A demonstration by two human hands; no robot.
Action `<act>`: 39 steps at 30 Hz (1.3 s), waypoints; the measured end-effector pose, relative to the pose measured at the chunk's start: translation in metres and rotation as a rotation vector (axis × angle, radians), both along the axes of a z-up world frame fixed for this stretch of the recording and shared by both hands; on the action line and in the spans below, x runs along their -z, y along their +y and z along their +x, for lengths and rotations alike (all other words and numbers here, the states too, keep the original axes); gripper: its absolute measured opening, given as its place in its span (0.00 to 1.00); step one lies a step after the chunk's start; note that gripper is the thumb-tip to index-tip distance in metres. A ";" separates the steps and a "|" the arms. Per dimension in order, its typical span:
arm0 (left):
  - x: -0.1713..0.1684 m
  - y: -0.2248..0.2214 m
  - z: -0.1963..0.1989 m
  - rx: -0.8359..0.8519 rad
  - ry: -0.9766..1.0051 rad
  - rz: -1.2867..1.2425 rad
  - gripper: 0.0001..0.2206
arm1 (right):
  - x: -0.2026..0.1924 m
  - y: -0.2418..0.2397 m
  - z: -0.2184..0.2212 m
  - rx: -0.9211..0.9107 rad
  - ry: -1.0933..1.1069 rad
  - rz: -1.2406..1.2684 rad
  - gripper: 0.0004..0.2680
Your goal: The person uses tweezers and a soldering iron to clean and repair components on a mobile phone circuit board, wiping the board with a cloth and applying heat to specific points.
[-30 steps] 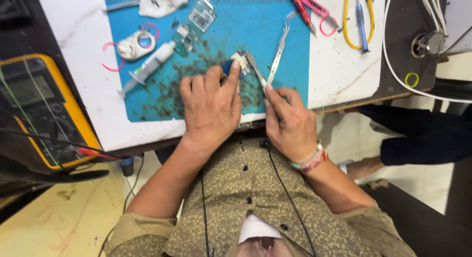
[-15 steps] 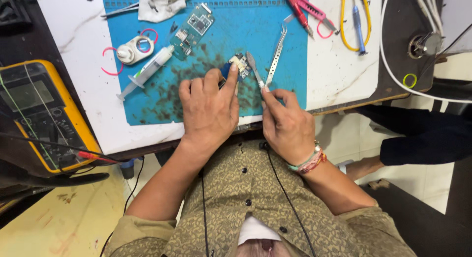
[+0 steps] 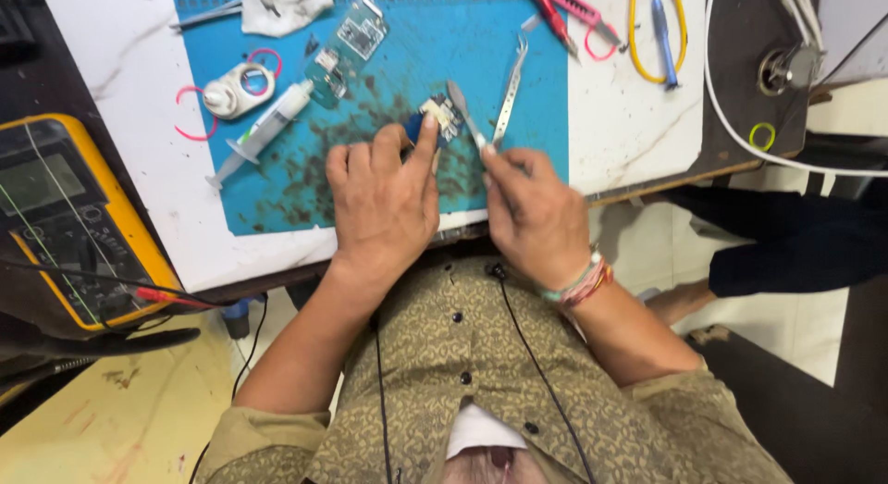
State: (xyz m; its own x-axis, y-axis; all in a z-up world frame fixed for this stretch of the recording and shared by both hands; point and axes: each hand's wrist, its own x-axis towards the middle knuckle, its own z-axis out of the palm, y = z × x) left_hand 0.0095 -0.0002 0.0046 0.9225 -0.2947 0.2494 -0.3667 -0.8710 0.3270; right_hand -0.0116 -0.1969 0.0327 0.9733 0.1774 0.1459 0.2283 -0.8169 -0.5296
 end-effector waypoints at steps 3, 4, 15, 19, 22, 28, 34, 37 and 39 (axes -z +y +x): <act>-0.001 0.000 -0.002 -0.010 -0.014 -0.035 0.19 | -0.001 -0.017 0.014 0.093 -0.121 -0.017 0.08; -0.001 0.001 -0.001 -0.012 -0.016 -0.060 0.20 | -0.002 -0.027 0.019 0.131 -0.176 -0.037 0.07; 0.002 0.002 -0.007 -0.020 -0.015 -0.142 0.21 | -0.009 -0.043 0.080 -0.478 -0.362 -0.454 0.13; 0.001 0.002 -0.006 -0.039 -0.006 -0.157 0.20 | -0.009 -0.070 0.106 -0.613 -0.315 -0.553 0.08; 0.001 0.004 -0.008 -0.074 -0.004 -0.185 0.19 | -0.008 -0.077 0.097 -0.407 -0.395 -0.207 0.07; 0.001 0.002 -0.011 -0.058 -0.023 -0.164 0.17 | 0.027 -0.036 0.051 0.083 0.102 1.117 0.08; 0.004 0.001 -0.010 -0.027 0.022 -0.081 0.19 | 0.043 -0.031 0.042 0.198 0.208 0.855 0.06; 0.006 -0.001 -0.009 -0.016 0.044 -0.057 0.20 | 0.045 -0.034 0.047 0.121 0.301 0.912 0.06; 0.006 0.000 -0.008 -0.021 0.046 -0.063 0.20 | 0.047 -0.028 0.052 0.117 0.286 0.906 0.06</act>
State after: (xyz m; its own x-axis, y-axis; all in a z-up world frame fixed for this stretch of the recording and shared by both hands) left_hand 0.0017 -0.0007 -0.0012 0.9392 -0.2605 0.2238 -0.3320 -0.8553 0.3978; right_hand 0.0405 -0.2253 -0.0145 0.9978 0.0135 -0.0657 -0.0644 -0.0789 -0.9948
